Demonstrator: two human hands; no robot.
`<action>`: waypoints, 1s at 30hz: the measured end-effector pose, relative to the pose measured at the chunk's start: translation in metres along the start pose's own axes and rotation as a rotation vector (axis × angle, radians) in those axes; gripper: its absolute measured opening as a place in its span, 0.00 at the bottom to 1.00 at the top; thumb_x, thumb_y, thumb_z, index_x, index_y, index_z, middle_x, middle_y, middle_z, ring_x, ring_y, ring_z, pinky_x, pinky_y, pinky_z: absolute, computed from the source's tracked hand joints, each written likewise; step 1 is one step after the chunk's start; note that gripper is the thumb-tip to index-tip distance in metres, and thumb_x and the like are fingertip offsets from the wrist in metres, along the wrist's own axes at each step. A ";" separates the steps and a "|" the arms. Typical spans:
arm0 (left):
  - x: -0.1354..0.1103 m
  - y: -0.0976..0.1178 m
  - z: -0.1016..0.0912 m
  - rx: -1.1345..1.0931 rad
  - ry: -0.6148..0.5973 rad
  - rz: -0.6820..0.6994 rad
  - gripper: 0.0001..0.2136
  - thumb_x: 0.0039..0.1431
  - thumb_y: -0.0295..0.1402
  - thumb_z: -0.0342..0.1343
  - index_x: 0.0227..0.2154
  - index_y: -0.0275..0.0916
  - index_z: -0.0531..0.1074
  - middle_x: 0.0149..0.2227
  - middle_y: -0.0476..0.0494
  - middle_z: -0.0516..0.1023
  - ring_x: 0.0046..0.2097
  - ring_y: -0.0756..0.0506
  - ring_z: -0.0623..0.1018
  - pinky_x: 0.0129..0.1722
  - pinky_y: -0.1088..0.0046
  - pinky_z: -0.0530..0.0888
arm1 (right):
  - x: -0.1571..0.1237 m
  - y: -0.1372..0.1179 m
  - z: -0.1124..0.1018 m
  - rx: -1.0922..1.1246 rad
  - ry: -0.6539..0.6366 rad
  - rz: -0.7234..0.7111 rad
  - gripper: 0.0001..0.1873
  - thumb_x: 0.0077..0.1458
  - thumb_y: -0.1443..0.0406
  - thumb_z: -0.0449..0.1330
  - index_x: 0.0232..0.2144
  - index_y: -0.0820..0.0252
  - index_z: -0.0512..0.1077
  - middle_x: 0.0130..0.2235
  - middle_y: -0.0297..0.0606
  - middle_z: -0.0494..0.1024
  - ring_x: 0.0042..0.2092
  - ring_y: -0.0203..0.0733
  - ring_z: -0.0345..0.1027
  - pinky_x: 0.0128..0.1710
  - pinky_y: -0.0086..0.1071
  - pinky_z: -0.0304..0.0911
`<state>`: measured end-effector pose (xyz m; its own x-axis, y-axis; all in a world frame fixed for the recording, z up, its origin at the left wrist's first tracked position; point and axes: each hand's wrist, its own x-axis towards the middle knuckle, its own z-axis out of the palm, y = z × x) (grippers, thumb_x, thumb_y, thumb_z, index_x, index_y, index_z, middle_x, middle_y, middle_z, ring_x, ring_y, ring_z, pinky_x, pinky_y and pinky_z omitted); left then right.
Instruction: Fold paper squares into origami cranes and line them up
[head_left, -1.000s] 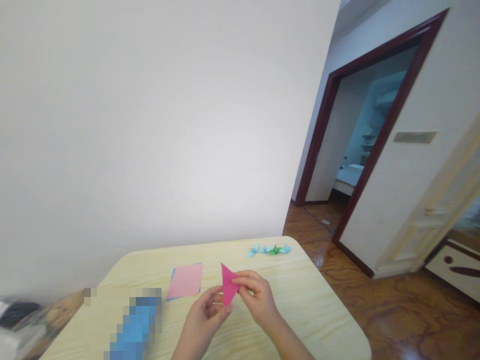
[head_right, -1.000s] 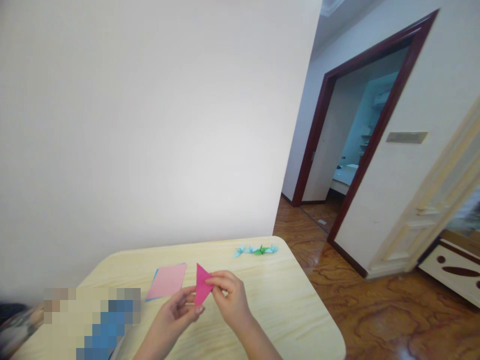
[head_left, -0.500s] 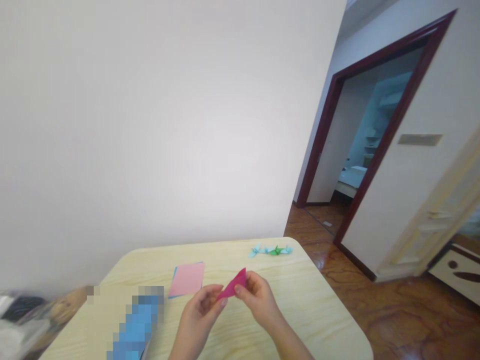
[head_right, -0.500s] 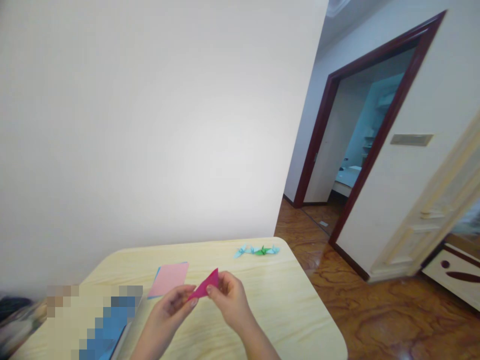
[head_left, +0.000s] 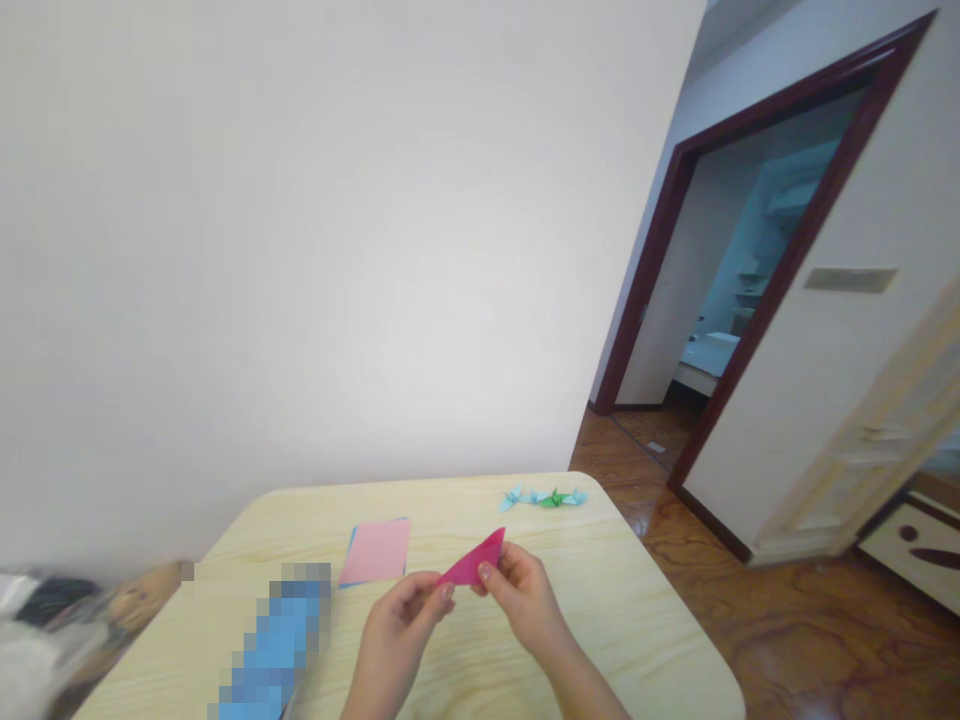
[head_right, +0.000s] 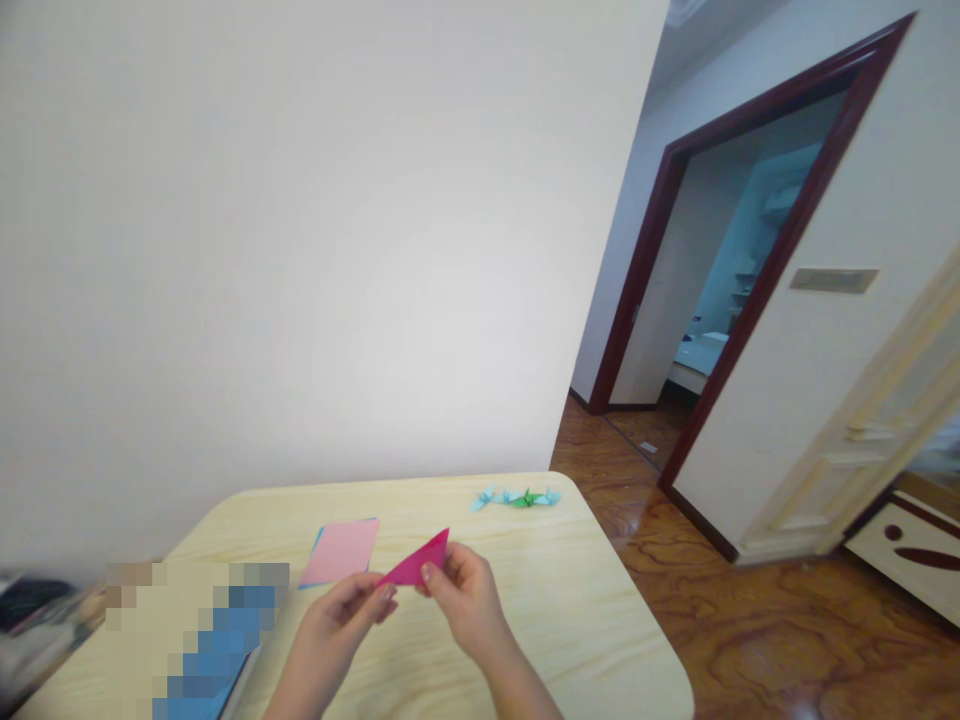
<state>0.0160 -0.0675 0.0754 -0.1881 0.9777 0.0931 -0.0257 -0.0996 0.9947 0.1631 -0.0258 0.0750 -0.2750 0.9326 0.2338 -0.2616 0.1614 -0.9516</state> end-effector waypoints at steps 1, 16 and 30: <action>0.000 0.000 0.000 0.004 0.003 0.005 0.12 0.40 0.42 0.61 0.22 0.37 0.75 0.21 0.48 0.76 0.25 0.46 0.75 0.29 0.71 0.73 | 0.000 0.001 0.000 0.000 -0.001 0.003 0.15 0.46 0.55 0.61 0.26 0.62 0.70 0.22 0.33 0.71 0.24 0.35 0.62 0.25 0.28 0.57; -0.002 0.008 0.002 -0.048 -0.012 0.020 0.13 0.41 0.44 0.61 0.21 0.38 0.72 0.20 0.51 0.74 0.25 0.48 0.74 0.29 0.73 0.73 | 0.000 -0.001 0.000 0.017 0.018 0.012 0.14 0.43 0.57 0.64 0.25 0.62 0.72 0.22 0.35 0.75 0.24 0.35 0.65 0.26 0.28 0.60; 0.001 0.003 0.008 0.060 -0.051 0.069 0.10 0.46 0.41 0.58 0.24 0.39 0.70 0.22 0.51 0.72 0.26 0.48 0.73 0.28 0.74 0.70 | 0.000 -0.001 0.002 0.000 -0.007 0.007 0.10 0.43 0.60 0.64 0.25 0.63 0.74 0.26 0.38 0.78 0.28 0.39 0.69 0.30 0.31 0.62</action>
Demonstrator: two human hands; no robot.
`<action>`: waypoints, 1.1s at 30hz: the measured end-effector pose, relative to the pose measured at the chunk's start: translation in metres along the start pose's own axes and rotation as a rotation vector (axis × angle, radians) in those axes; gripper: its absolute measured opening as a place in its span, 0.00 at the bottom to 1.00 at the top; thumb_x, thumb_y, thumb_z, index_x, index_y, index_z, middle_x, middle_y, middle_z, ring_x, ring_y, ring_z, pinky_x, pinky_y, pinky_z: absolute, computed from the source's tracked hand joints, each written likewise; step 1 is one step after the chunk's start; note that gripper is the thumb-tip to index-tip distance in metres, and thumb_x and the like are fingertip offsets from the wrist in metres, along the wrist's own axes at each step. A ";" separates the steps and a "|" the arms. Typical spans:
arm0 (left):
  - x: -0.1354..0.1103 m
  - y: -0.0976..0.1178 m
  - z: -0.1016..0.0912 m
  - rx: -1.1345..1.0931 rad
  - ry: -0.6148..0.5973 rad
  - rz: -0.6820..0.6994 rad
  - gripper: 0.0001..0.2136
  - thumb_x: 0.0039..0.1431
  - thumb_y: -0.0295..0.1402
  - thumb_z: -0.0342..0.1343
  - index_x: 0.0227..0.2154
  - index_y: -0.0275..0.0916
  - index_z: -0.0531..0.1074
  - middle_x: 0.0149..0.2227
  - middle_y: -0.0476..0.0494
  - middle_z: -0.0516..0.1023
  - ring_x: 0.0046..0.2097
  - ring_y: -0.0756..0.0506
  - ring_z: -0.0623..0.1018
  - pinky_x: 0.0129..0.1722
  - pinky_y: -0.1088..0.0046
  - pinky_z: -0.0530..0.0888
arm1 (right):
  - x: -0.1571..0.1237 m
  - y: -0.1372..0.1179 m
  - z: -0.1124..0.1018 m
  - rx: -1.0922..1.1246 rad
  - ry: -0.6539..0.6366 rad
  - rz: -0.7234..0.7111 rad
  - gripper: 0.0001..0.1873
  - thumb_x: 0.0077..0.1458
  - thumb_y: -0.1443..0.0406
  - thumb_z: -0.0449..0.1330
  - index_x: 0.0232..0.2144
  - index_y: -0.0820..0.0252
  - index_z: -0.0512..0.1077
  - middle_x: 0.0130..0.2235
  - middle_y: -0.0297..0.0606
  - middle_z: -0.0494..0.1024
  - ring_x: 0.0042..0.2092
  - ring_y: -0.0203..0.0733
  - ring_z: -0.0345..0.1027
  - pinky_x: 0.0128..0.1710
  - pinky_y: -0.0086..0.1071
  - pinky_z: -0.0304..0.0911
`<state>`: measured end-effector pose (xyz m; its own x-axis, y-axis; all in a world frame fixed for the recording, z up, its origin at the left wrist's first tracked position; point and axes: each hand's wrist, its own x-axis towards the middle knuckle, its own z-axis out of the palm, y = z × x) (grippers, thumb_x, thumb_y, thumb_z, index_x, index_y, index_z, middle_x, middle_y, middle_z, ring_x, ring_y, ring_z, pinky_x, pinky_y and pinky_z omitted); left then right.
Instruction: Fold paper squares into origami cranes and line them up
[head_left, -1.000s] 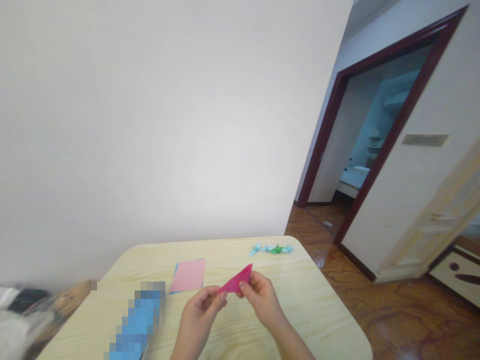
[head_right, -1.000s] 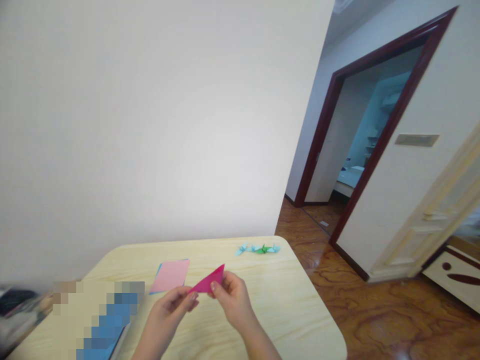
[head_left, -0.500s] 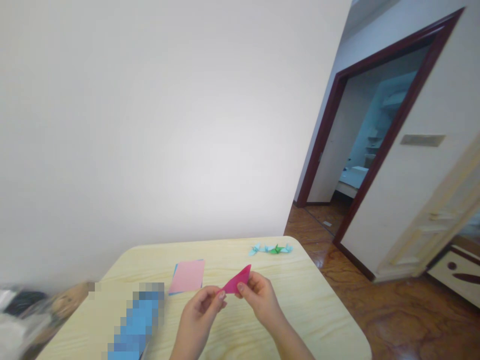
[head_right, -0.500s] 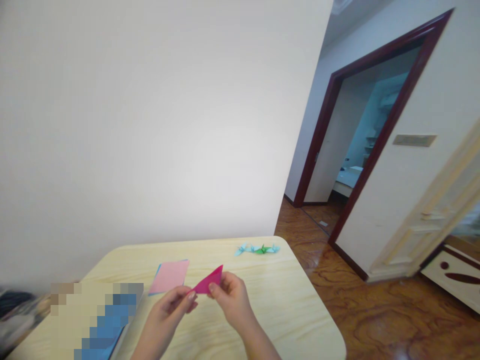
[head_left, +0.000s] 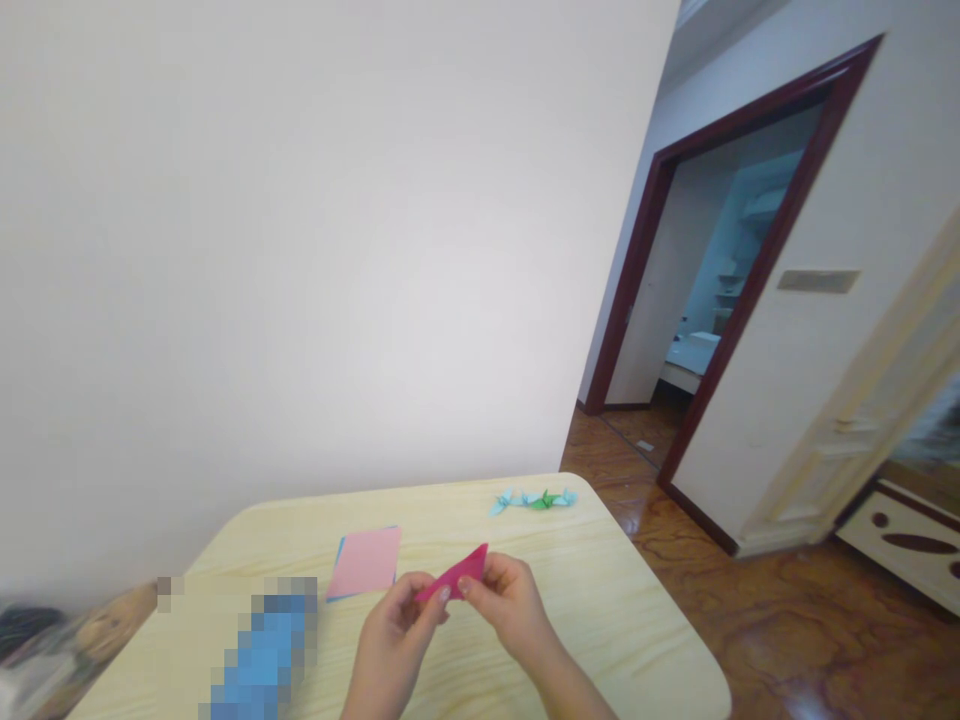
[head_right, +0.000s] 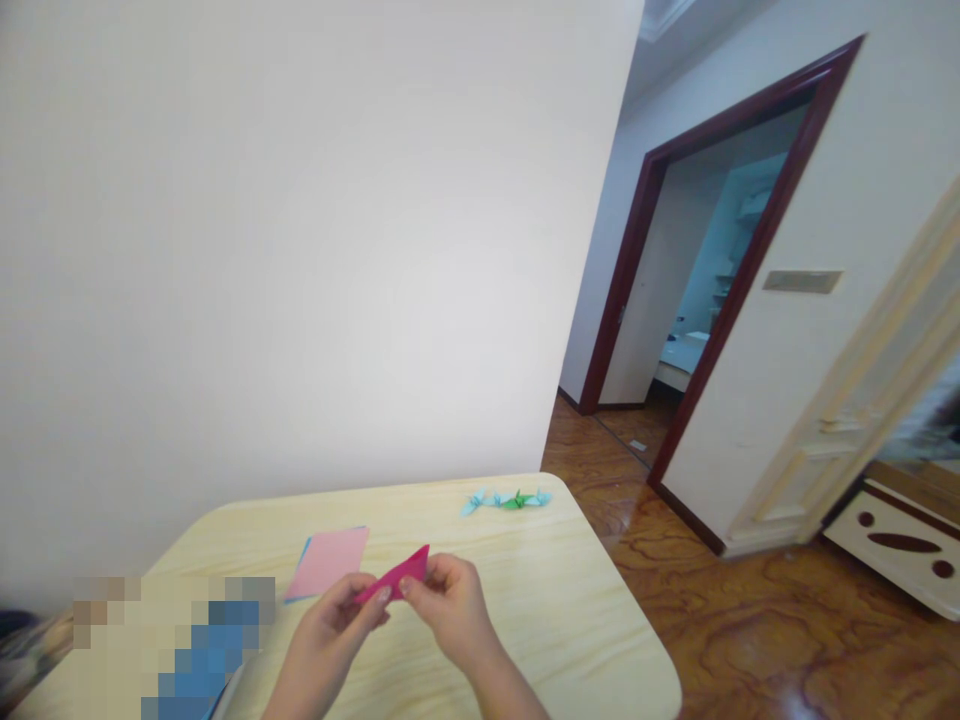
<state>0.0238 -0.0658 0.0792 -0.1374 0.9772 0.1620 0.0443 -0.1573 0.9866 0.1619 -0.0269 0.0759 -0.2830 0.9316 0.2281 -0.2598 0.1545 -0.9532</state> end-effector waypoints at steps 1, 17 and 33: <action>0.000 0.000 -0.001 0.029 0.001 0.008 0.10 0.47 0.40 0.58 0.24 0.39 0.70 0.22 0.51 0.72 0.26 0.48 0.73 0.27 0.74 0.70 | 0.000 0.000 -0.001 -0.011 -0.007 -0.007 0.10 0.43 0.60 0.64 0.25 0.63 0.74 0.26 0.38 0.77 0.28 0.39 0.68 0.30 0.31 0.62; -0.002 -0.001 -0.009 0.270 -0.020 0.108 0.09 0.50 0.40 0.54 0.25 0.40 0.69 0.21 0.52 0.71 0.25 0.47 0.72 0.26 0.74 0.68 | 0.007 -0.014 -0.001 0.031 0.228 0.034 0.16 0.36 0.55 0.67 0.22 0.62 0.76 0.23 0.36 0.76 0.25 0.37 0.66 0.27 0.29 0.62; 0.001 -0.003 -0.011 0.207 0.024 0.054 0.13 0.46 0.45 0.55 0.21 0.40 0.69 0.17 0.55 0.65 0.21 0.50 0.67 0.22 0.78 0.63 | 0.009 -0.008 -0.006 0.135 0.313 0.110 0.18 0.41 0.53 0.63 0.26 0.63 0.76 0.24 0.37 0.76 0.26 0.35 0.66 0.29 0.28 0.62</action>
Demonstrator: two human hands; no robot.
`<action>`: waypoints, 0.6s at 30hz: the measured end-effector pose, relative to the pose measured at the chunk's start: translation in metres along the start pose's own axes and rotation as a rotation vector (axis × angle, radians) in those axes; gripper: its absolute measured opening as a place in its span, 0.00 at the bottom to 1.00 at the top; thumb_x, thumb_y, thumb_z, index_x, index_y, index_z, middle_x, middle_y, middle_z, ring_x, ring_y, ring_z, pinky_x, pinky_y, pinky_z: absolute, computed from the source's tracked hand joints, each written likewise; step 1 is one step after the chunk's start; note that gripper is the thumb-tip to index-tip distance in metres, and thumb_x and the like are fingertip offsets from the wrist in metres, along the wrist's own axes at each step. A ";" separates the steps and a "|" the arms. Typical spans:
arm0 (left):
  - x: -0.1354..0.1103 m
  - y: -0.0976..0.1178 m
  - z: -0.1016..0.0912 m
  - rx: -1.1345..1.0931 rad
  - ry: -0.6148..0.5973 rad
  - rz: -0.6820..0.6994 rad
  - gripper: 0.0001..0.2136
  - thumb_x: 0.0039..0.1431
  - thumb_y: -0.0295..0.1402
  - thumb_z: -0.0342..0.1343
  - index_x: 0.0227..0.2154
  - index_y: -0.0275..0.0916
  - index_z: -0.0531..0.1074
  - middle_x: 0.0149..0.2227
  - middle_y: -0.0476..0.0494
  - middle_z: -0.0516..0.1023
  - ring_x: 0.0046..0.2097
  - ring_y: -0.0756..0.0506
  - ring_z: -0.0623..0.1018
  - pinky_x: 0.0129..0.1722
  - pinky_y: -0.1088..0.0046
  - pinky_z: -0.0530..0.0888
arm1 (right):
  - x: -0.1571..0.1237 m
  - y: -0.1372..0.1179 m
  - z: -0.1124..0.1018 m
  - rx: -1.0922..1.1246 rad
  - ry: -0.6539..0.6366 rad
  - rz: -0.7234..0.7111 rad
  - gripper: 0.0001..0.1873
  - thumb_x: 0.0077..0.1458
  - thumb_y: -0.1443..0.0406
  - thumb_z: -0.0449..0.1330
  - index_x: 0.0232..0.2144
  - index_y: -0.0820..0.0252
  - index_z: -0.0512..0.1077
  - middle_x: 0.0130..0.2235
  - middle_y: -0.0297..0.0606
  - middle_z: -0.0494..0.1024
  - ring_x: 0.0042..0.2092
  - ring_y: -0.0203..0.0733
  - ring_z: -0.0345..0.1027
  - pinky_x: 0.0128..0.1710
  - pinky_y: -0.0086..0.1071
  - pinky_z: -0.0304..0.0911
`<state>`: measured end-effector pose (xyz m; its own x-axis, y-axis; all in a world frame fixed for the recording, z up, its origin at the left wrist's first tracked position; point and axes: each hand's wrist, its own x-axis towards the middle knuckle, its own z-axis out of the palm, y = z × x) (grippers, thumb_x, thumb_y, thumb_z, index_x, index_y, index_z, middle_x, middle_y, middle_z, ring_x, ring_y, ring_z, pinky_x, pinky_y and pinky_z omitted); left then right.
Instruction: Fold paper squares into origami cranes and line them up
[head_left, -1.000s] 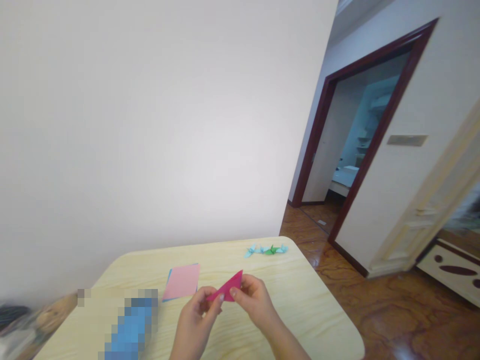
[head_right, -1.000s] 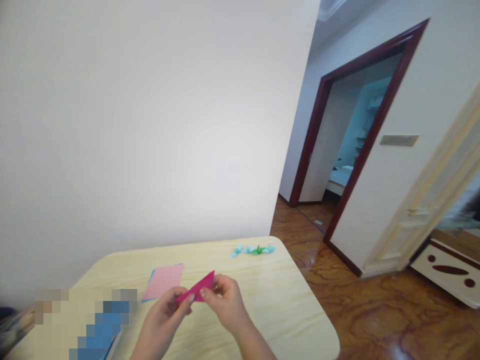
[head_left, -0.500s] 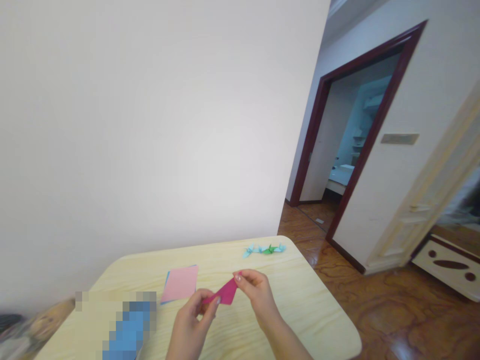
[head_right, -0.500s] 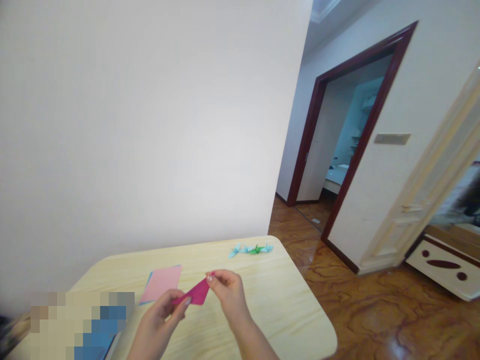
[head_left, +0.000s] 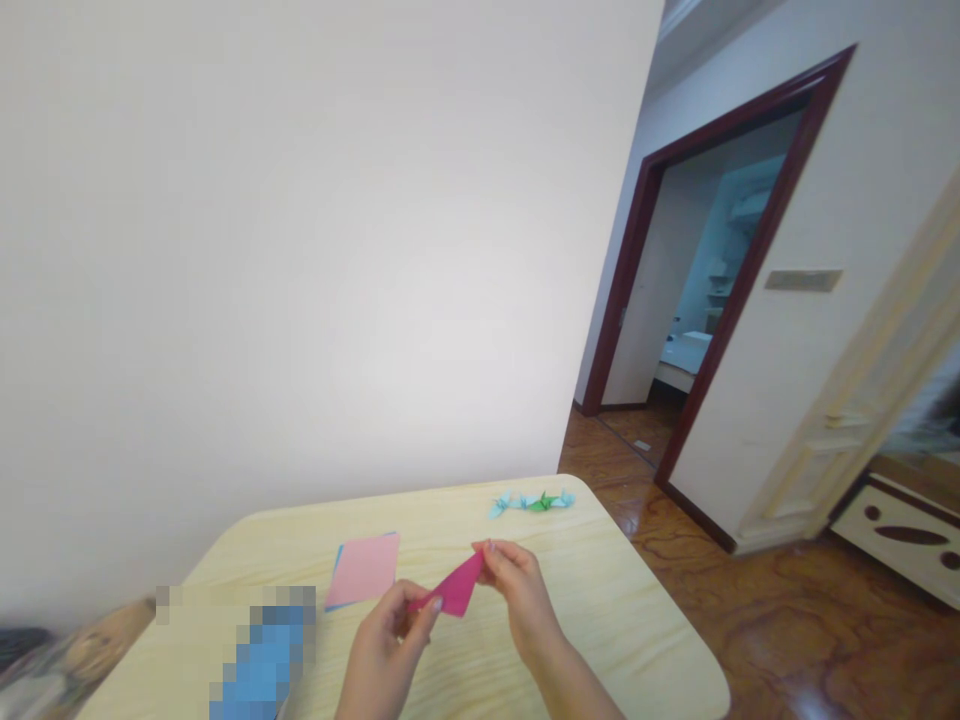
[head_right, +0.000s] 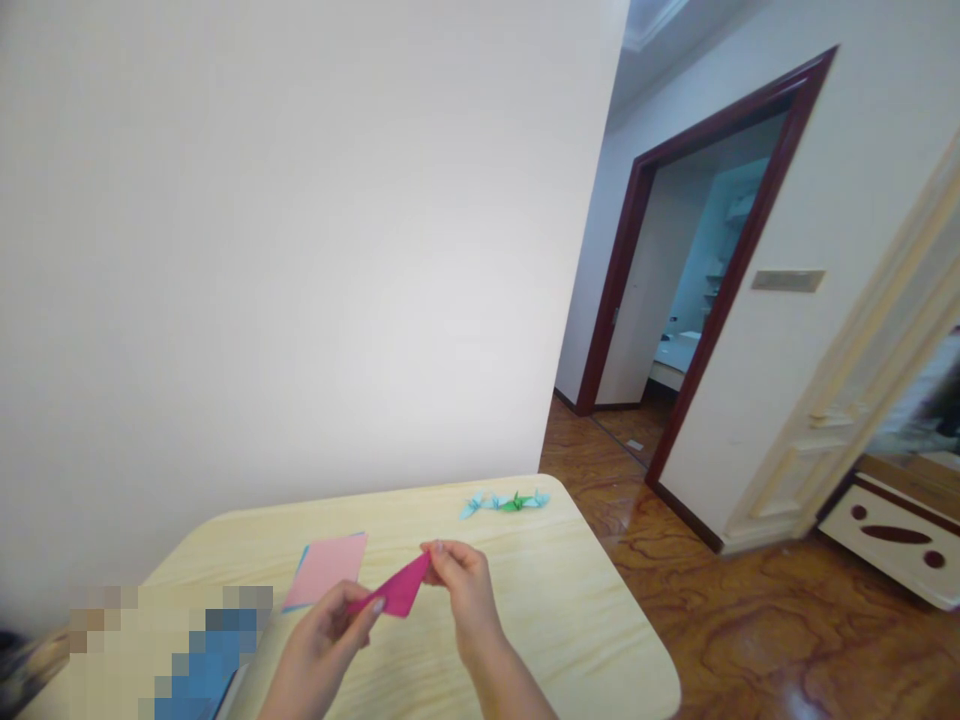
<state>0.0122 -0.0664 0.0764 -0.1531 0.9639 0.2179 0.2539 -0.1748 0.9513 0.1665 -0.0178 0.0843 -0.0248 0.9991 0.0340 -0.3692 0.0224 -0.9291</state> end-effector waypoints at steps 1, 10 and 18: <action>0.001 0.000 0.000 -0.023 0.020 -0.020 0.14 0.45 0.46 0.56 0.20 0.40 0.68 0.16 0.55 0.65 0.21 0.50 0.67 0.21 0.78 0.63 | 0.000 0.000 -0.001 0.006 0.005 0.001 0.20 0.43 0.51 0.61 0.27 0.62 0.76 0.25 0.38 0.76 0.26 0.34 0.65 0.29 0.28 0.61; 0.002 0.015 0.003 -0.205 0.091 -0.131 0.17 0.36 0.49 0.60 0.17 0.40 0.67 0.13 0.56 0.65 0.16 0.52 0.64 0.16 0.79 0.62 | -0.007 0.010 0.007 -0.328 -0.319 -0.012 0.21 0.43 0.51 0.61 0.19 0.65 0.75 0.19 0.37 0.74 0.21 0.33 0.62 0.24 0.27 0.57; 0.004 0.019 0.002 -0.175 0.109 -0.191 0.19 0.34 0.51 0.59 0.14 0.38 0.67 0.10 0.58 0.61 0.15 0.54 0.61 0.15 0.80 0.59 | -0.005 0.013 0.008 -0.427 -0.270 -0.002 0.24 0.43 0.49 0.59 0.14 0.65 0.70 0.17 0.37 0.72 0.18 0.31 0.58 0.21 0.25 0.54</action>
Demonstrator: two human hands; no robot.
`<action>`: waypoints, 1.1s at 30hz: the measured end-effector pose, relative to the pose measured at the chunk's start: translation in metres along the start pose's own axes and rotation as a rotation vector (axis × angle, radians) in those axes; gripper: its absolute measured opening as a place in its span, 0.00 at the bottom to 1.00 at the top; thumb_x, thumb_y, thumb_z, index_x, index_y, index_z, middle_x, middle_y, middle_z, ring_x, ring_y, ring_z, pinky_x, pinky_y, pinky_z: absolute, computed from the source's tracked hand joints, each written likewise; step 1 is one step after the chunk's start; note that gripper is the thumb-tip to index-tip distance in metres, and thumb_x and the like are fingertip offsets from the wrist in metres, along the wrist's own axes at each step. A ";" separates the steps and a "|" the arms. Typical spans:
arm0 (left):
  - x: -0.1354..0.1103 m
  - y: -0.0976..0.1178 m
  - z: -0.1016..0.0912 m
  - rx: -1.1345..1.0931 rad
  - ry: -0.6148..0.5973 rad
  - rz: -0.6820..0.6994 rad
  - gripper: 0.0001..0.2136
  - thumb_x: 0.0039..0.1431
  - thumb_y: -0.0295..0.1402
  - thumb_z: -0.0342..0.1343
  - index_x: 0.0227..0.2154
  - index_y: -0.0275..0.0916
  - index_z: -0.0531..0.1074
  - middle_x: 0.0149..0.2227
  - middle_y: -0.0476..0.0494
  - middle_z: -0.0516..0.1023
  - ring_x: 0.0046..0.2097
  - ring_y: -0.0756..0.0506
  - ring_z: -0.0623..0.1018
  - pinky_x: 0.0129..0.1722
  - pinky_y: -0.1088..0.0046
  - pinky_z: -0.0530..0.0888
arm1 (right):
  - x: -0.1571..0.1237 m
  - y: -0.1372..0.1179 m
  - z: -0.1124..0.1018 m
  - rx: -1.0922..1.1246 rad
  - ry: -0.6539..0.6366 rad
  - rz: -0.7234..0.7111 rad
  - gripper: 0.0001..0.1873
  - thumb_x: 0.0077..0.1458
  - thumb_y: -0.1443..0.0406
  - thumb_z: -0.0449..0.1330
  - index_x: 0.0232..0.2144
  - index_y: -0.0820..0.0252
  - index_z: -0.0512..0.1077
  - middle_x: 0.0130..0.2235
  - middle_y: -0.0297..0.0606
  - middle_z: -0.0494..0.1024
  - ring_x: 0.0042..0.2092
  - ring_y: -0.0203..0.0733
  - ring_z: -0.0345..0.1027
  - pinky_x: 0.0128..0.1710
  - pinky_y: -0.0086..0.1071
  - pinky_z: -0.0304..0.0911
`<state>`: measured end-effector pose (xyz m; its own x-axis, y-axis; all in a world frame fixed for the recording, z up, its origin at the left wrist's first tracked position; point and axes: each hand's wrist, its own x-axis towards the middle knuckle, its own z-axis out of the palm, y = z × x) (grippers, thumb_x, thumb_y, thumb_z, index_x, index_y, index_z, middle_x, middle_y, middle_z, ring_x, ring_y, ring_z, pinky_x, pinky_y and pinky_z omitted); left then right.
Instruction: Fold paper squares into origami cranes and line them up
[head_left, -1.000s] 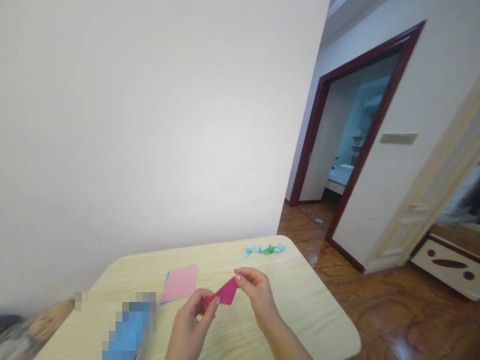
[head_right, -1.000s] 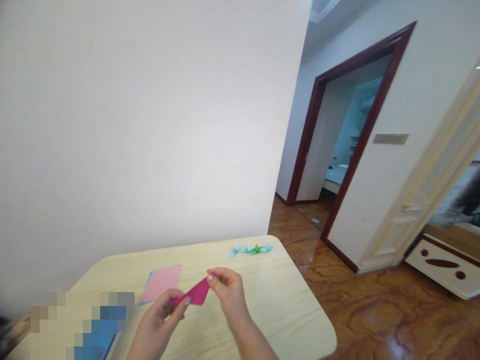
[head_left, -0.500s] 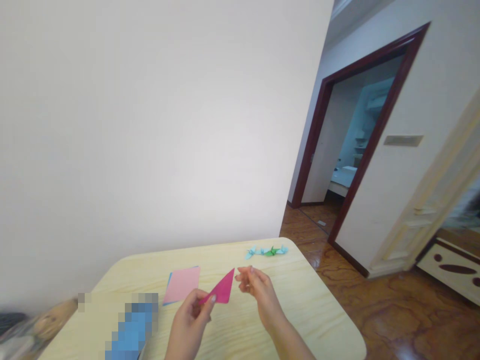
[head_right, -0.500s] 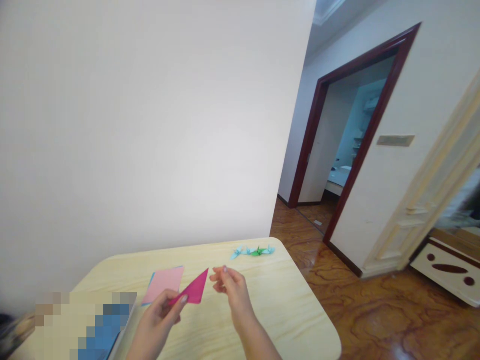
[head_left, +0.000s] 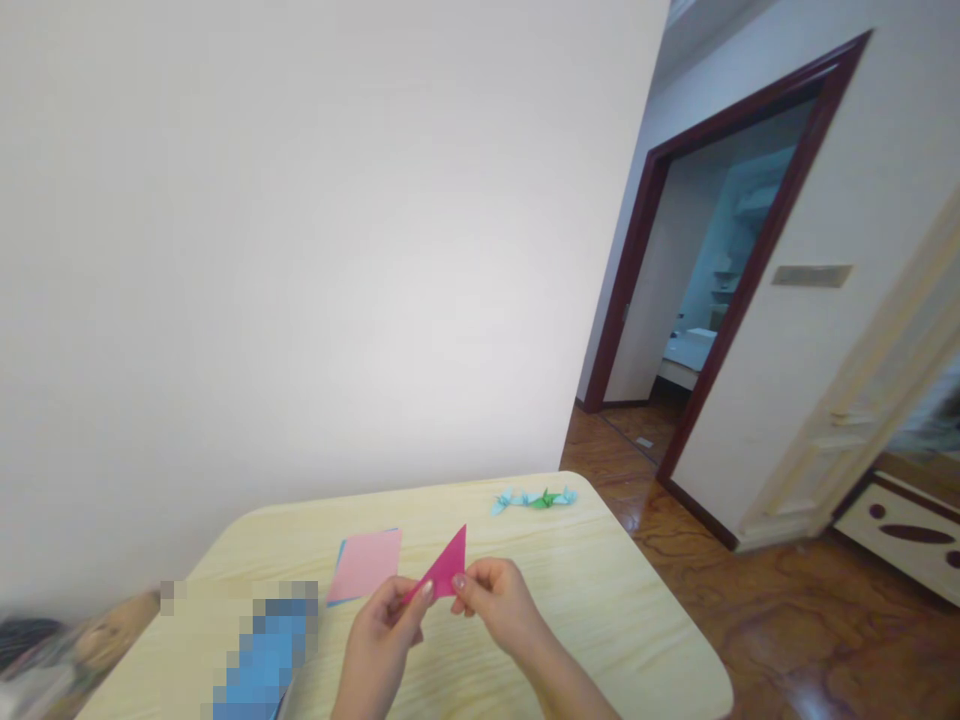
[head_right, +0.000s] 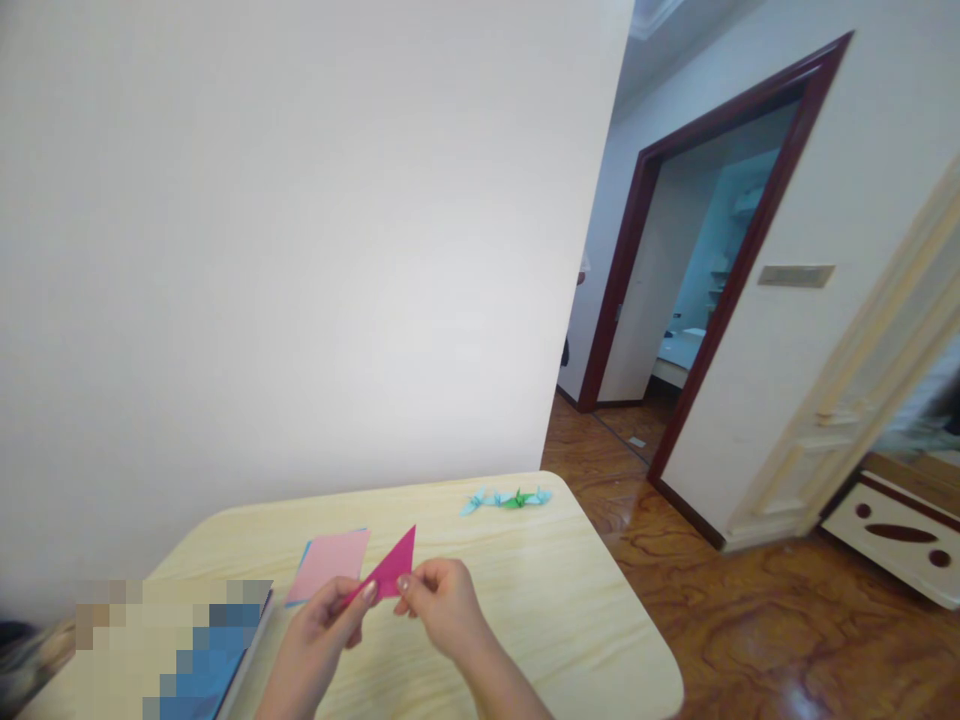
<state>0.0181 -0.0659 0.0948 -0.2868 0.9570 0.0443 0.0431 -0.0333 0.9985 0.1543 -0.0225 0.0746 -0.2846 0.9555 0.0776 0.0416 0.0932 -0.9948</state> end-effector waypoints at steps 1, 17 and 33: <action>0.000 0.000 0.000 0.008 0.000 -0.006 0.19 0.34 0.51 0.59 0.15 0.38 0.68 0.10 0.58 0.61 0.15 0.54 0.61 0.16 0.80 0.60 | 0.000 0.001 -0.001 -0.014 0.006 0.001 0.23 0.43 0.50 0.59 0.14 0.65 0.70 0.17 0.37 0.72 0.18 0.31 0.58 0.20 0.25 0.53; 0.010 -0.012 -0.010 0.118 -0.133 0.080 0.15 0.41 0.47 0.58 0.23 0.39 0.73 0.19 0.50 0.74 0.24 0.47 0.72 0.22 0.75 0.65 | -0.006 0.000 -0.001 -0.375 0.031 -0.041 0.12 0.47 0.64 0.57 0.17 0.63 0.74 0.19 0.34 0.74 0.22 0.34 0.62 0.24 0.25 0.54; 0.015 -0.014 -0.008 0.032 -0.148 0.072 0.16 0.41 0.48 0.58 0.20 0.38 0.70 0.19 0.53 0.69 0.23 0.49 0.68 0.23 0.77 0.65 | -0.004 -0.008 0.002 -0.121 -0.056 -0.016 0.11 0.47 0.64 0.56 0.19 0.65 0.74 0.19 0.33 0.72 0.22 0.32 0.61 0.23 0.24 0.55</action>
<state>0.0054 -0.0537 0.0818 -0.1379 0.9845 0.1082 0.0892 -0.0964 0.9913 0.1534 -0.0280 0.0817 -0.3391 0.9368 0.0860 0.1506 0.1443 -0.9780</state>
